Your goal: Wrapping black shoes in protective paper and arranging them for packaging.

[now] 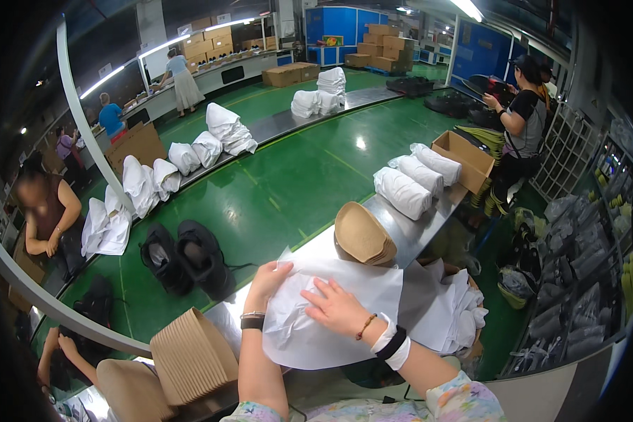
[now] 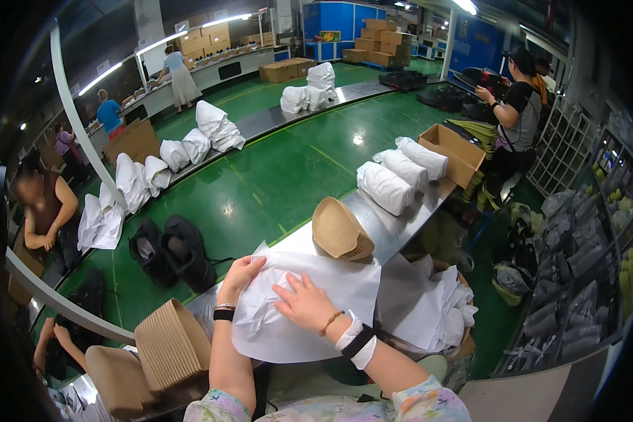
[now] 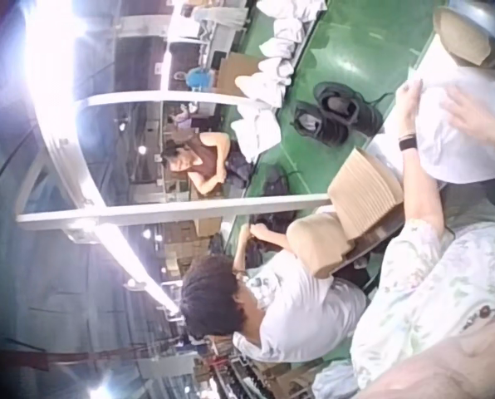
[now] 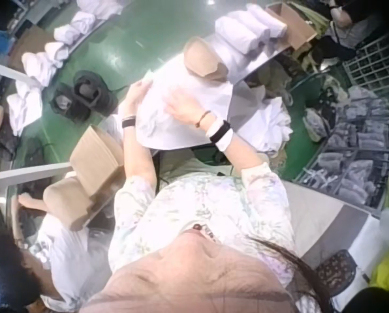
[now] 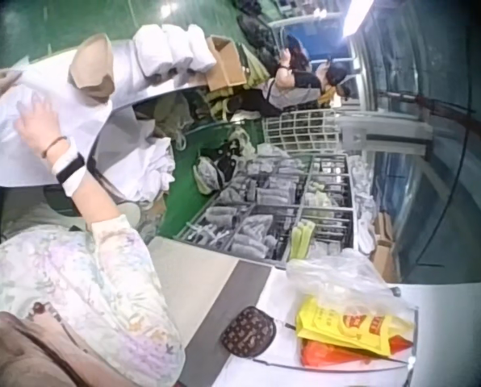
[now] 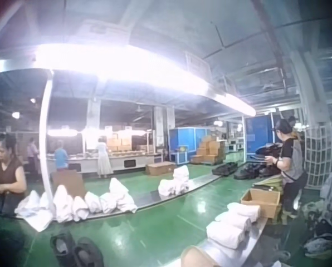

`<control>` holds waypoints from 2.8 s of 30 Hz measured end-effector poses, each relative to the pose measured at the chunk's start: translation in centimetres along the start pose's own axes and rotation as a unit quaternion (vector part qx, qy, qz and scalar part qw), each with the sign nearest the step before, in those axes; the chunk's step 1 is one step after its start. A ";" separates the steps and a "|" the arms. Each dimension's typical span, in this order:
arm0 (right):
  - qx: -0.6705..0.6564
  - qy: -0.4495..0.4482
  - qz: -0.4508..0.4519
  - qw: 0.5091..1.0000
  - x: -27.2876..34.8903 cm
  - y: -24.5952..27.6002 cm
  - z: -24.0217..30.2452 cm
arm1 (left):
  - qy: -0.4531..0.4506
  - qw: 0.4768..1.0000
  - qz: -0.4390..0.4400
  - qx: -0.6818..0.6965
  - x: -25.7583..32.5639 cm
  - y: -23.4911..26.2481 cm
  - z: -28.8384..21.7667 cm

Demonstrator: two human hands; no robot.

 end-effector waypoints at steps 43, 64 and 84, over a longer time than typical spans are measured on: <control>-0.590 -0.264 -0.244 0.723 1.7 0.6 -5.9 | -0.146 0.972 -0.074 0.167 13.1 -6.6 -2.2; -0.639 -0.242 -0.230 0.693 5.7 9.5 -7.4 | -0.086 0.951 0.042 0.293 13.5 -8.5 -5.5; -0.176 -0.131 -0.032 0.975 5.2 7.4 0.1 | -0.024 0.869 0.055 0.490 13.3 -10.8 -2.3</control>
Point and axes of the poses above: each hand's wrist, its own x-axis away from the middle knuckle, its own y-axis out of the back of the hand, z = x × y, the point moved 6 cm from there along -x, towards the middle knuckle, and after that the axes turned 5 degrees about -z, right-handed, at the moved point
